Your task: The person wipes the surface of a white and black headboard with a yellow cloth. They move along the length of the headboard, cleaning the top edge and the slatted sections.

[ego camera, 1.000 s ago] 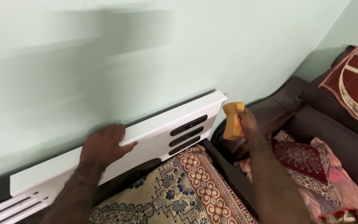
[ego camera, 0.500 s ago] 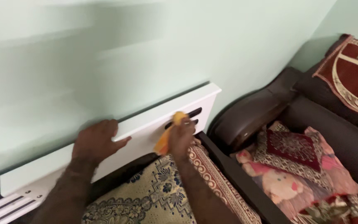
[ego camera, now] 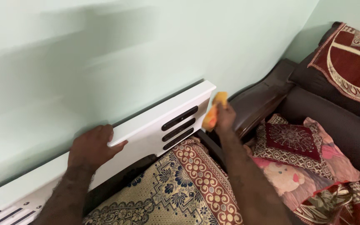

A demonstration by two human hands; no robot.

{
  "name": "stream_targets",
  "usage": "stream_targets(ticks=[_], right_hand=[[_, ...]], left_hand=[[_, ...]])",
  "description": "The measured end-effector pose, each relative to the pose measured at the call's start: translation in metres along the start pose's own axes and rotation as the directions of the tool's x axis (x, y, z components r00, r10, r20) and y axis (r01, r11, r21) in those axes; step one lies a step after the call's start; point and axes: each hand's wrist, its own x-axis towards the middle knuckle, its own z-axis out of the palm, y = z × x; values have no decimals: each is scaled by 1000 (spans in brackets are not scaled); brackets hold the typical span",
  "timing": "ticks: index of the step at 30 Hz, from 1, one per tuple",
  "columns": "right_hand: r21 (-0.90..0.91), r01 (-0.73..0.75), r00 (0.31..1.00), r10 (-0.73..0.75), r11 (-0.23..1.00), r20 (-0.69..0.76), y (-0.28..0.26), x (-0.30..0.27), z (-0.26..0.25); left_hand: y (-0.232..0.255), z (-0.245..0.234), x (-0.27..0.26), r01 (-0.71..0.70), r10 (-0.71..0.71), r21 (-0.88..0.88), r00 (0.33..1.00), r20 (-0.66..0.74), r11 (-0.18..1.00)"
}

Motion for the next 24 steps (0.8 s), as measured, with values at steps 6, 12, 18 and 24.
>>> stream_targets(ticks=[6,12,18,24], right_hand=[[-174,213,976,-203,961,72,39,-120,57],[-243,-37,798,175,969,576,34,-241,65],[16,12,887,-18,1000,461,49,-95,12],[163,-138,974,104,977,200,41,-41,-8]], left_hand=[[1,1,-4,-32,32,33,999,-4,999],[4,-4,-1,26,-25,-11,999,47,1000],[2,-4,-1,-22,21,-51,999,-24,998],[1,-4,0,1,-1,-2,1000,25,1000]])
